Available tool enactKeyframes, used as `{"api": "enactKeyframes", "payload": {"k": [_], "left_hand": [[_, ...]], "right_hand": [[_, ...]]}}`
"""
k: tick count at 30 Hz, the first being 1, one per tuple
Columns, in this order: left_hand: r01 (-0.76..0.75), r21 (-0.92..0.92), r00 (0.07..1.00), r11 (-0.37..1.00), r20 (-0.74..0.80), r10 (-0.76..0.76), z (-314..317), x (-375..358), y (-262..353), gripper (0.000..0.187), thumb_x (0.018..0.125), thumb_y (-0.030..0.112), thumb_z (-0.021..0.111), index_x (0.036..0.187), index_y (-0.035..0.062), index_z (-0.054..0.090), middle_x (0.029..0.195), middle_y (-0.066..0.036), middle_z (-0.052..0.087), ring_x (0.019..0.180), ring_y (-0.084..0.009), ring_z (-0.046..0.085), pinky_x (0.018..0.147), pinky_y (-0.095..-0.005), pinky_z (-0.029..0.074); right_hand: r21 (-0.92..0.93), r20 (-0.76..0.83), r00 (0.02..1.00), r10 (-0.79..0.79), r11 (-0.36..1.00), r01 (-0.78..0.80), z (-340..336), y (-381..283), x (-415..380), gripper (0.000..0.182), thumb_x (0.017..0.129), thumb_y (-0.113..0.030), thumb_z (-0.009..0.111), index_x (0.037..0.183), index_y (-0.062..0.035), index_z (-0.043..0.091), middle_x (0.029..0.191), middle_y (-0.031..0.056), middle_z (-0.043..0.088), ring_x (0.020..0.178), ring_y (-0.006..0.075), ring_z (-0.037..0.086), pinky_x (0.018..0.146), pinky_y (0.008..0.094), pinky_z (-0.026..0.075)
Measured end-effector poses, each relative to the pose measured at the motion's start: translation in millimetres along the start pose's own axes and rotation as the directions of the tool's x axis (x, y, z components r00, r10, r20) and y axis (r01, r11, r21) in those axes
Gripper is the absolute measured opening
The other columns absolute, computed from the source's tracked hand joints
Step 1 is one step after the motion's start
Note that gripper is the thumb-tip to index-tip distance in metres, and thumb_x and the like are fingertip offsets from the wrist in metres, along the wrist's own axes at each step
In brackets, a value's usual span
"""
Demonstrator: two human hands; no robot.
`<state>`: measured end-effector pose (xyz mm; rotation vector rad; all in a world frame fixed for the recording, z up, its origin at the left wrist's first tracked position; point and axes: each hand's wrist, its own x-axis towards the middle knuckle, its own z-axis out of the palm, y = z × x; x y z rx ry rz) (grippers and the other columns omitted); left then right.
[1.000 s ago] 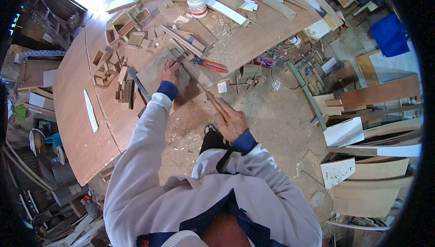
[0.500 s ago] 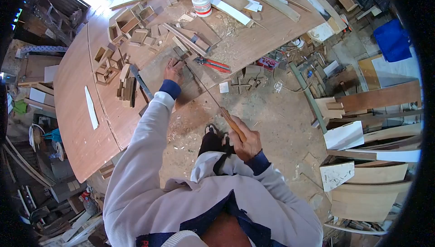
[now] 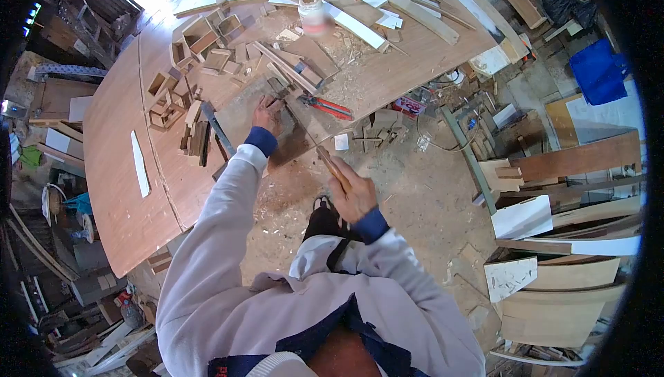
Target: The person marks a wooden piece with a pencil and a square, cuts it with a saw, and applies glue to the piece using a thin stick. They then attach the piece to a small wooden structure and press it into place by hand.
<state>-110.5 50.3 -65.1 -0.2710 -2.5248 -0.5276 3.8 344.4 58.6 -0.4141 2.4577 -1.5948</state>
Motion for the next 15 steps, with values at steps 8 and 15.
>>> {"api": "enactKeyframes", "payload": {"k": [8,15], "left_hand": [[0.070,0.001,0.995,0.998,0.069,-0.070,-1,2,-2,0.026,0.060,0.002,0.057,0.084,0.0106,0.063,0.082,-0.011,0.055,0.085,-0.0313,0.054,0.087,-0.0382,0.044],[0.106,-0.035,0.994,0.994,0.020,-0.106,-1,1,7,0.022,0.060,-0.003,0.055,0.079,0.0077,0.061,0.080,-0.013,0.053,0.084,-0.0351,0.053,0.080,-0.0393,0.045]], "right_hand": [[0.001,-0.013,0.999,-0.036,0.999,0.036,-17,3,-26,0.041,0.081,-0.009,0.059,0.122,-0.0049,0.055,0.102,0.0225,0.063,0.087,0.0350,0.066,0.072,0.0361,0.052],[0.027,-0.010,1.000,-0.014,1.000,0.014,-11,15,-20,0.037,0.084,-0.013,0.058,0.120,-0.0040,0.056,0.094,0.0235,0.064,0.082,0.0353,0.066,0.068,0.0367,0.052]]}}
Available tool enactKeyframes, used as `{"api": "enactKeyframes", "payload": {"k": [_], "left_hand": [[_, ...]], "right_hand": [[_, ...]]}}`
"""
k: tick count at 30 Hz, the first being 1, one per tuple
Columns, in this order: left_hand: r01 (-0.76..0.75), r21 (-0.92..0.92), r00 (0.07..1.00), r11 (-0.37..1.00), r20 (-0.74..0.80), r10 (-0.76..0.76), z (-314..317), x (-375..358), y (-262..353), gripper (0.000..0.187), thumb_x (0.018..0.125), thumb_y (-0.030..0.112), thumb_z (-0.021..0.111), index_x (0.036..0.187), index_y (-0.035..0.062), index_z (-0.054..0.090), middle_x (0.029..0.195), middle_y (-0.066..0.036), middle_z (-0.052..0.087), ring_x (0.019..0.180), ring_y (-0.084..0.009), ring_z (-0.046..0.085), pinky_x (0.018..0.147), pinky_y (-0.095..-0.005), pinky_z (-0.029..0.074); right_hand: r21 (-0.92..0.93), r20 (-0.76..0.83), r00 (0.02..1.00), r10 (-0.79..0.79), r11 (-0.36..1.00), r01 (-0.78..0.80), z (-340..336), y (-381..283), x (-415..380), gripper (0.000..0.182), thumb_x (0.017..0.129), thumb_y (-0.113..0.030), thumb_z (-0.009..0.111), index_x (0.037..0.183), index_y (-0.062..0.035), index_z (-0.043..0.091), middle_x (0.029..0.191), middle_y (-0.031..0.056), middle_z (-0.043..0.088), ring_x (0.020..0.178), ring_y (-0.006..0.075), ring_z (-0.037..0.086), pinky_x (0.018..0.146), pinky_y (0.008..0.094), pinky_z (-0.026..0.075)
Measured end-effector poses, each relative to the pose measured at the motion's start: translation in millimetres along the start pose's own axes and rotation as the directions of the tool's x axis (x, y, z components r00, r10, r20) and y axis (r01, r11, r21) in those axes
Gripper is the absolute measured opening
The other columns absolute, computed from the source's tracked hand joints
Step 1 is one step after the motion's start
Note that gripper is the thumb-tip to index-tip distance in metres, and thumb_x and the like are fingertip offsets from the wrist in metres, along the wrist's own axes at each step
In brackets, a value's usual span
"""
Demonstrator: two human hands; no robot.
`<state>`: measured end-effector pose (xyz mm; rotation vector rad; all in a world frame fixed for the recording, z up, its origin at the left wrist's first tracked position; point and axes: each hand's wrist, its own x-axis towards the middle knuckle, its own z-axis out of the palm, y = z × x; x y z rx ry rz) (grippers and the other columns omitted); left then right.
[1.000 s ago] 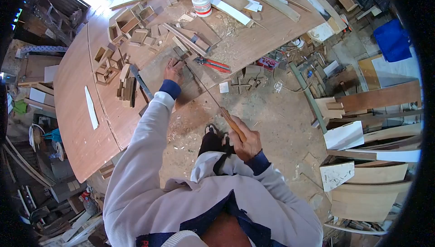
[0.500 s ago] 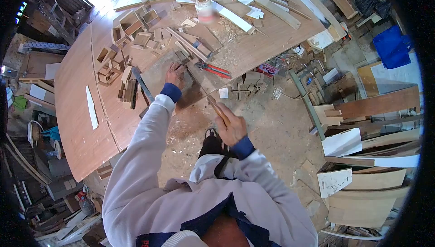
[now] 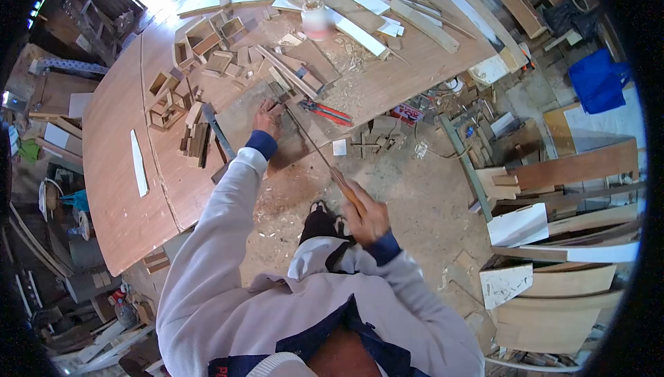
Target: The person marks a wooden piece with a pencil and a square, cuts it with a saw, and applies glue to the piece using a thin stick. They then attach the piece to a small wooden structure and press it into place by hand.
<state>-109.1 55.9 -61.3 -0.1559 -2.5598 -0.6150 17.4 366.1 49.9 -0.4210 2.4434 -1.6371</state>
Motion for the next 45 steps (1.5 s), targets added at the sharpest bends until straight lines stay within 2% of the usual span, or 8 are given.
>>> {"api": "enactKeyframes", "payload": {"k": [7,16,19,22,24,33,36,45], "left_hand": [[0.025,-0.009,0.998,1.000,0.063,-0.024,0,0,-4,0.027,0.059,0.000,0.057,0.084,0.0086,0.062,0.081,-0.013,0.054,0.090,-0.0321,0.055,0.093,-0.0401,0.042],[-0.089,0.038,0.995,0.995,-0.032,0.091,10,-2,-14,0.015,0.061,0.001,0.055,0.073,0.0107,0.055,0.073,-0.011,0.048,0.074,-0.0305,0.051,0.074,-0.0358,0.043],[0.377,-0.418,0.923,0.827,0.247,-0.296,22,-4,-24,0.017,0.059,0.000,0.056,0.072,0.0098,0.054,0.073,-0.011,0.048,0.075,-0.0306,0.051,0.071,-0.0365,0.043],[0.068,0.045,0.996,0.997,0.053,-0.071,14,-4,-19,0.033,0.052,0.005,0.066,0.084,0.0102,0.063,0.082,-0.013,0.051,0.086,-0.0312,0.053,0.087,-0.0380,0.042],[-0.116,0.065,0.991,0.991,-0.060,0.120,14,-2,-14,0.011,0.063,0.001,0.053,0.070,0.0095,0.054,0.074,-0.010,0.048,0.075,-0.0287,0.050,0.065,-0.0376,0.042],[0.215,-0.204,0.975,0.955,-0.010,-0.222,11,-3,-4,0.025,0.058,0.003,0.061,0.082,0.0079,0.062,0.079,-0.012,0.050,0.081,-0.0325,0.052,0.073,-0.0388,0.044],[-0.090,0.046,0.995,0.995,-0.043,0.092,9,-2,-13,0.026,0.056,0.002,0.062,0.082,0.0069,0.062,0.081,-0.013,0.051,0.083,-0.0332,0.052,0.073,-0.0390,0.045],[0.054,0.008,0.997,0.999,0.061,-0.054,0,1,-1,0.024,0.059,0.002,0.058,0.082,0.0086,0.061,0.083,-0.014,0.054,0.084,-0.0347,0.052,0.078,-0.0409,0.044]], "right_hand": [[-0.075,-0.024,0.997,-0.073,0.995,0.071,14,2,26,0.039,0.084,-0.015,0.058,0.121,-0.0025,0.054,0.091,0.0255,0.062,0.078,0.0384,0.064,0.064,0.0382,0.052],[-0.069,0.000,0.997,-0.073,0.995,0.073,6,-10,21,0.040,0.084,-0.013,0.057,0.123,-0.0033,0.054,0.103,0.0213,0.064,0.089,0.0364,0.065,0.073,0.0378,0.052],[-0.071,-0.004,0.998,-0.056,0.996,0.055,9,-2,23,0.039,0.083,-0.012,0.057,0.121,-0.0018,0.054,0.100,0.0244,0.062,0.082,0.0408,0.063,0.070,0.0397,0.051],[-0.019,-0.041,0.992,-0.123,0.992,0.122,-1,3,0,0.037,0.083,-0.015,0.056,0.119,-0.0032,0.055,0.100,0.0230,0.062,0.080,0.0411,0.062,0.070,0.0417,0.051],[-0.032,-0.085,0.987,-0.136,0.990,0.134,-4,4,-12,0.036,0.084,-0.017,0.056,0.118,-0.0044,0.056,0.100,0.0230,0.062,0.078,0.0404,0.062,0.070,0.0426,0.051],[-0.017,0.011,1.000,-0.004,1.000,0.005,3,6,1,0.038,0.084,-0.017,0.058,0.121,-0.0050,0.055,0.101,0.0230,0.063,0.083,0.0383,0.063,0.072,0.0394,0.052],[-0.022,-0.050,0.997,-0.059,0.998,0.058,-4,6,-13,0.037,0.084,-0.011,0.060,0.120,-0.0033,0.056,0.100,0.0203,0.066,0.086,0.0284,0.068,0.074,0.0304,0.051],[-0.007,0.002,0.999,-0.049,0.999,0.049,-4,-3,1,0.038,0.083,-0.011,0.056,0.120,-0.0055,0.056,0.102,0.0215,0.063,0.090,0.0385,0.063,0.075,0.0378,0.052]]}}
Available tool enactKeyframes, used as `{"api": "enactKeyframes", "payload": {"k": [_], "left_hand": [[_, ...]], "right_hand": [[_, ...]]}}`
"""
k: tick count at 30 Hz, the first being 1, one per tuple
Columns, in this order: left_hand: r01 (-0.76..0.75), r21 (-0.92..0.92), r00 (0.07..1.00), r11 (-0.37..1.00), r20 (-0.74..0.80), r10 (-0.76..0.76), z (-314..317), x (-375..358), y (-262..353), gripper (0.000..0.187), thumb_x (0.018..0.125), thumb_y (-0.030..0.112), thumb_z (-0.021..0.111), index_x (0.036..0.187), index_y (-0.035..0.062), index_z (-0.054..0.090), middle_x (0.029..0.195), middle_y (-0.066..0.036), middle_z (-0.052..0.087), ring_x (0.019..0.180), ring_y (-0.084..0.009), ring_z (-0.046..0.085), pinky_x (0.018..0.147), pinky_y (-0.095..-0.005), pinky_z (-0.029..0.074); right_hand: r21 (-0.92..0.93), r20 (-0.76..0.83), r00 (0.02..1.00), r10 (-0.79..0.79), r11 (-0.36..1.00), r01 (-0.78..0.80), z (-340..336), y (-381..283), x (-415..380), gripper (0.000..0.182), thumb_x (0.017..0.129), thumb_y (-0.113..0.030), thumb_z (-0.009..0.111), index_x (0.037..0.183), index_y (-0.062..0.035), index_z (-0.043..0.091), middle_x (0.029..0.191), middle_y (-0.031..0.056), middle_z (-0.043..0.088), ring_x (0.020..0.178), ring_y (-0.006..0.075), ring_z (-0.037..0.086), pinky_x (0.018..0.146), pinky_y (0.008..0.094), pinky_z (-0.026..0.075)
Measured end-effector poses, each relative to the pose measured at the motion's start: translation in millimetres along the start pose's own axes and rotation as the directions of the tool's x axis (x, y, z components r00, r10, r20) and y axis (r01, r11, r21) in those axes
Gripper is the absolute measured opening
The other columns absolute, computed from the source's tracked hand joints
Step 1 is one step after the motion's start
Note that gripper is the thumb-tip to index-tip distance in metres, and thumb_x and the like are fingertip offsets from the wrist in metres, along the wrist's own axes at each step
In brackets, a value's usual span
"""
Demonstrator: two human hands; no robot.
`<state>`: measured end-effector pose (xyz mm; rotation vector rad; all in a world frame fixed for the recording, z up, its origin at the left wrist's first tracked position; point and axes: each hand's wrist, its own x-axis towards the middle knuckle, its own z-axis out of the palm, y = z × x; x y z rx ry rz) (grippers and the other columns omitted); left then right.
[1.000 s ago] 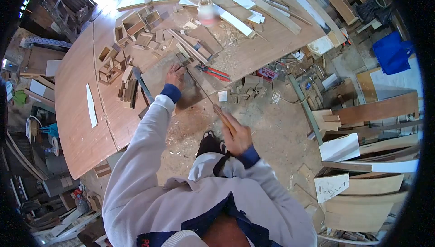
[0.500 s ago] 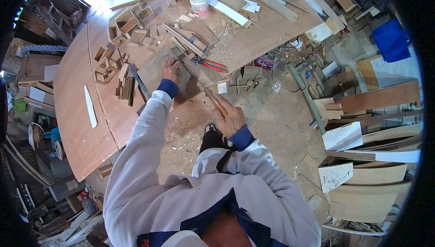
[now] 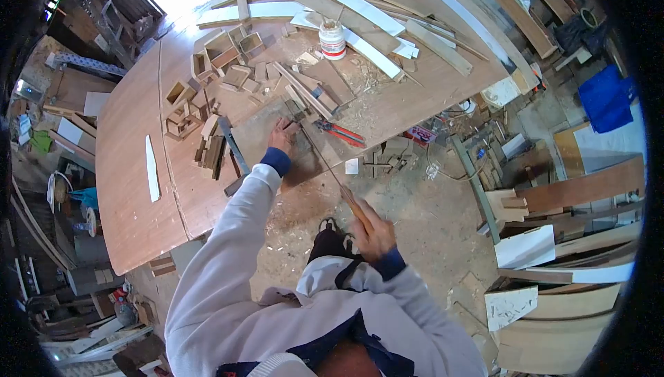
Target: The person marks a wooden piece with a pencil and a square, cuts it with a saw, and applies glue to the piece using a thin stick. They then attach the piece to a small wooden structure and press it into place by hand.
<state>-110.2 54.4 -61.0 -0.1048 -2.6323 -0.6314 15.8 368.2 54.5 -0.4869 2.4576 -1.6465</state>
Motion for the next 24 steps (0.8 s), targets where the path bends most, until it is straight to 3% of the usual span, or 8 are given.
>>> {"api": "enactKeyframes", "payload": {"k": [5,7,11,14,17,19,24], "left_hand": [[-0.108,-0.002,0.993,0.994,-0.055,0.107,6,-3,-7,0.025,0.057,0.000,0.058,0.081,0.0078,0.059,0.080,-0.014,0.050,0.081,-0.0358,0.050,0.073,-0.0407,0.044],[-0.095,-0.002,0.993,0.995,-0.071,0.094,9,-6,-6,0.026,0.057,-0.001,0.057,0.081,0.0074,0.059,0.080,-0.014,0.049,0.081,-0.0359,0.051,0.073,-0.0408,0.044],[-0.087,-0.010,0.989,0.996,-0.123,0.086,2,-2,3,0.027,0.056,-0.002,0.055,0.081,0.0065,0.059,0.081,-0.014,0.049,0.081,-0.0359,0.051,0.074,-0.0410,0.044],[-0.087,-0.046,0.992,0.995,-0.099,0.082,5,-4,-4,0.028,0.056,-0.003,0.055,0.082,0.0061,0.060,0.080,-0.015,0.049,0.081,-0.0365,0.051,0.072,-0.0421,0.044],[-0.050,-0.046,0.993,0.998,-0.112,0.044,5,-2,-4,0.028,0.057,-0.004,0.054,0.083,0.0056,0.061,0.077,-0.015,0.049,0.081,-0.0365,0.051,0.073,-0.0429,0.044],[-0.035,-0.053,0.996,0.998,-0.080,0.031,2,-1,-3,0.028,0.057,-0.004,0.055,0.083,0.0056,0.061,0.078,-0.015,0.049,0.082,-0.0361,0.051,0.075,-0.0425,0.044],[-0.099,-0.034,0.992,0.994,-0.086,0.096,2,0,-6,0.026,0.058,-0.003,0.056,0.083,0.0052,0.061,0.082,-0.014,0.052,0.083,-0.0350,0.052,0.079,-0.0421,0.043]], "right_hand": [[0.027,-0.020,1.000,-0.002,1.000,0.003,3,-4,6,0.038,0.084,-0.011,0.056,0.122,-0.0053,0.055,0.103,0.0206,0.064,0.090,0.0336,0.066,0.072,0.0339,0.052],[0.019,0.009,0.999,0.031,0.999,-0.031,21,5,32,0.036,0.085,-0.009,0.057,0.119,0.0012,0.056,0.103,0.0210,0.065,0.094,0.0265,0.067,0.078,0.0309,0.051],[0.037,0.016,0.998,0.064,0.997,-0.065,6,9,3,0.039,0.084,-0.010,0.055,0.123,-0.0049,0.055,0.105,0.0194,0.065,0.093,0.0309,0.066,0.074,0.0343,0.052],[-0.017,-0.018,0.999,-0.049,0.999,0.049,-1,14,-15,0.039,0.084,-0.010,0.056,0.122,-0.0027,0.055,0.106,0.0199,0.064,0.095,0.0308,0.066,0.076,0.0338,0.051],[-0.025,-0.035,0.999,-0.008,1.000,0.008,-1,14,-2,0.039,0.083,-0.010,0.056,0.121,-0.0012,0.055,0.107,0.0205,0.064,0.096,0.0306,0.066,0.078,0.0327,0.051],[0.059,-0.033,0.990,0.134,0.989,-0.132,-8,8,9,0.038,0.083,-0.010,0.056,0.120,-0.0013,0.056,0.108,0.0217,0.063,0.095,0.0315,0.066,0.079,0.0321,0.051],[0.061,0.004,0.998,0.064,0.996,-0.064,3,9,-1,0.039,0.082,-0.010,0.057,0.121,-0.0011,0.055,0.107,0.0210,0.064,0.091,0.0308,0.067,0.077,0.0319,0.051]]}}
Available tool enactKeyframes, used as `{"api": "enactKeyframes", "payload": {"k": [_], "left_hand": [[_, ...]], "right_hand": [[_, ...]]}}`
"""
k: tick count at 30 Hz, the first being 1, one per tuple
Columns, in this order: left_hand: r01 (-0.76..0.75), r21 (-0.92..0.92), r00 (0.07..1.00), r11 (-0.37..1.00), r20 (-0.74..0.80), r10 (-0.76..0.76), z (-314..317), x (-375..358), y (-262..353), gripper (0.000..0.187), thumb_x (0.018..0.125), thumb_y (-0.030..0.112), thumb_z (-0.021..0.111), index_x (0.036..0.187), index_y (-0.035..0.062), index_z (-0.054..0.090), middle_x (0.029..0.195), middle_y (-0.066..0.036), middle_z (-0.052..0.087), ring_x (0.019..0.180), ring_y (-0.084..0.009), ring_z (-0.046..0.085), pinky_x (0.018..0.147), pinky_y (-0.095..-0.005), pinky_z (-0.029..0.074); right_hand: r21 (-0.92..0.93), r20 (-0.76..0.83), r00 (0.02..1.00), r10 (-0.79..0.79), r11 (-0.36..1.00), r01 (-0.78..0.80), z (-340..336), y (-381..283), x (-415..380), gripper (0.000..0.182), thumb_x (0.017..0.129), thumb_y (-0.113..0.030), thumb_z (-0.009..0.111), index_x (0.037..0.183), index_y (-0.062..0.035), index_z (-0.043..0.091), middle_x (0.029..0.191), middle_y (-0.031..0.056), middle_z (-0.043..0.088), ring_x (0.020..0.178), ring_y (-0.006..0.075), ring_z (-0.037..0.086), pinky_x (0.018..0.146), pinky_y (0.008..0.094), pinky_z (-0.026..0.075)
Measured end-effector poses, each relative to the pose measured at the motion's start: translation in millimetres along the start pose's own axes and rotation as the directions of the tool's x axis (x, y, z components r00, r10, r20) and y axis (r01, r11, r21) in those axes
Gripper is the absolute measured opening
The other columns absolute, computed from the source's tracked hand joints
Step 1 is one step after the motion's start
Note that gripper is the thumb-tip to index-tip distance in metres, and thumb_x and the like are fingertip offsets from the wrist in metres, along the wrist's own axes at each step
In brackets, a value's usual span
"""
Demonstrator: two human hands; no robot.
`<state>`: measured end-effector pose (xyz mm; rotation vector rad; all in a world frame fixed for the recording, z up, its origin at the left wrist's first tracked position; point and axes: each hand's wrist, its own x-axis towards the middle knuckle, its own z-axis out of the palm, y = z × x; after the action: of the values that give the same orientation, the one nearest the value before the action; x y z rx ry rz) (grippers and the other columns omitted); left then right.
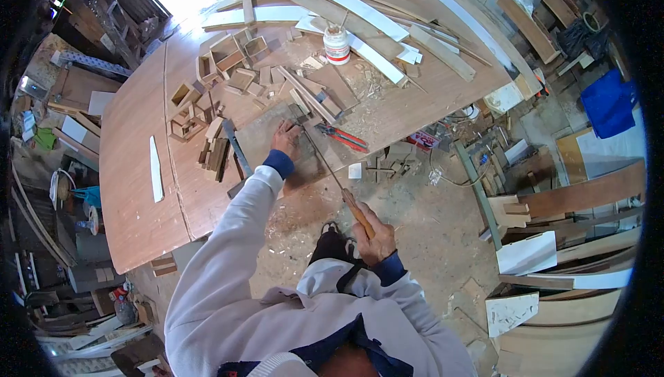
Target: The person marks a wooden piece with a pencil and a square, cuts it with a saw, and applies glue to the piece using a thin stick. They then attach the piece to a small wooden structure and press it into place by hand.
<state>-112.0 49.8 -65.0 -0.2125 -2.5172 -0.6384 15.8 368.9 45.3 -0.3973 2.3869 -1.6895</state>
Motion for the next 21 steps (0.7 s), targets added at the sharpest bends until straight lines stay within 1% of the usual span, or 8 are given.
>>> {"api": "enactKeyframes", "payload": {"k": [3,6,10,12,14,16,17,21], "left_hand": [[0.111,0.043,0.994,0.993,0.011,-0.111,11,-6,-1,0.023,0.059,-0.002,0.057,0.081,0.0053,0.060,0.083,-0.014,0.052,0.083,-0.0349,0.052,0.079,-0.0422,0.043],[0.069,0.007,0.997,0.998,-0.028,-0.069,6,-3,-3,0.022,0.059,-0.003,0.057,0.080,0.0051,0.059,0.081,-0.013,0.051,0.083,-0.0347,0.052,0.079,-0.0426,0.043],[0.060,0.008,0.996,0.998,0.059,-0.060,0,3,-2,0.023,0.060,0.001,0.058,0.082,0.0061,0.061,0.081,-0.014,0.051,0.086,-0.0348,0.053,0.078,-0.0423,0.044],[0.070,0.023,0.993,0.997,0.098,-0.072,-6,2,3,0.024,0.062,0.003,0.058,0.085,0.0074,0.062,0.081,-0.014,0.053,0.088,-0.0348,0.054,0.077,-0.0425,0.046],[-0.012,0.023,0.997,1.000,0.075,0.010,-8,5,3,0.026,0.060,0.004,0.059,0.085,0.0079,0.062,0.080,-0.014,0.052,0.087,-0.0346,0.054,0.080,-0.0436,0.045],[-0.001,0.006,0.996,1.000,0.092,0.000,-2,-2,-4,0.027,0.059,0.004,0.060,0.085,0.0081,0.062,0.080,-0.014,0.052,0.087,-0.0346,0.054,0.081,-0.0438,0.045],[0.010,-0.013,0.994,1.000,0.106,-0.009,1,-1,-10,0.028,0.057,0.003,0.060,0.085,0.0084,0.062,0.080,-0.013,0.052,0.087,-0.0346,0.054,0.083,-0.0441,0.044],[0.067,-0.036,0.996,0.997,0.061,-0.065,1,0,-5,0.032,0.055,0.001,0.061,0.086,0.0083,0.062,0.082,-0.013,0.052,0.088,-0.0348,0.054,0.084,-0.0437,0.044]], "right_hand": [[-0.030,-0.007,1.000,-0.007,1.000,0.007,-3,-13,-9,0.039,0.082,-0.010,0.058,0.120,-0.0009,0.055,0.106,0.0208,0.065,0.091,0.0306,0.067,0.077,0.0318,0.052],[-0.054,-0.015,0.999,-0.036,0.998,0.035,-13,-22,-20,0.038,0.083,-0.009,0.057,0.119,-0.0004,0.055,0.105,0.0218,0.064,0.092,0.0316,0.067,0.076,0.0320,0.052],[-0.050,-0.036,0.995,-0.090,0.995,0.088,-12,-24,-17,0.037,0.083,-0.009,0.058,0.118,0.0004,0.056,0.102,0.0246,0.063,0.090,0.0338,0.066,0.074,0.0329,0.052],[-0.054,-0.004,1.000,-0.011,0.998,0.010,-7,-31,0,0.037,0.083,-0.010,0.058,0.118,0.0003,0.056,0.101,0.0247,0.063,0.089,0.0338,0.066,0.074,0.0330,0.052],[-0.063,0.025,0.998,0.057,0.996,-0.056,4,-33,27,0.037,0.083,-0.010,0.058,0.118,0.0003,0.056,0.099,0.0248,0.064,0.087,0.0339,0.067,0.073,0.0332,0.052],[-0.135,-0.016,0.998,-0.054,0.989,0.051,22,-26,49,0.037,0.083,-0.010,0.058,0.118,0.0002,0.056,0.095,0.0240,0.064,0.085,0.0338,0.067,0.072,0.0335,0.052],[-0.059,-0.002,1.000,-0.017,0.998,0.017,20,-26,49,0.037,0.083,-0.011,0.057,0.119,-0.0002,0.056,0.095,0.0233,0.065,0.085,0.0327,0.067,0.072,0.0340,0.052],[-0.030,0.012,1.000,0.008,1.000,-0.007,5,-15,11,0.037,0.083,-0.011,0.058,0.119,0.0001,0.056,0.099,0.0230,0.064,0.086,0.0312,0.067,0.071,0.0348,0.052]]}}
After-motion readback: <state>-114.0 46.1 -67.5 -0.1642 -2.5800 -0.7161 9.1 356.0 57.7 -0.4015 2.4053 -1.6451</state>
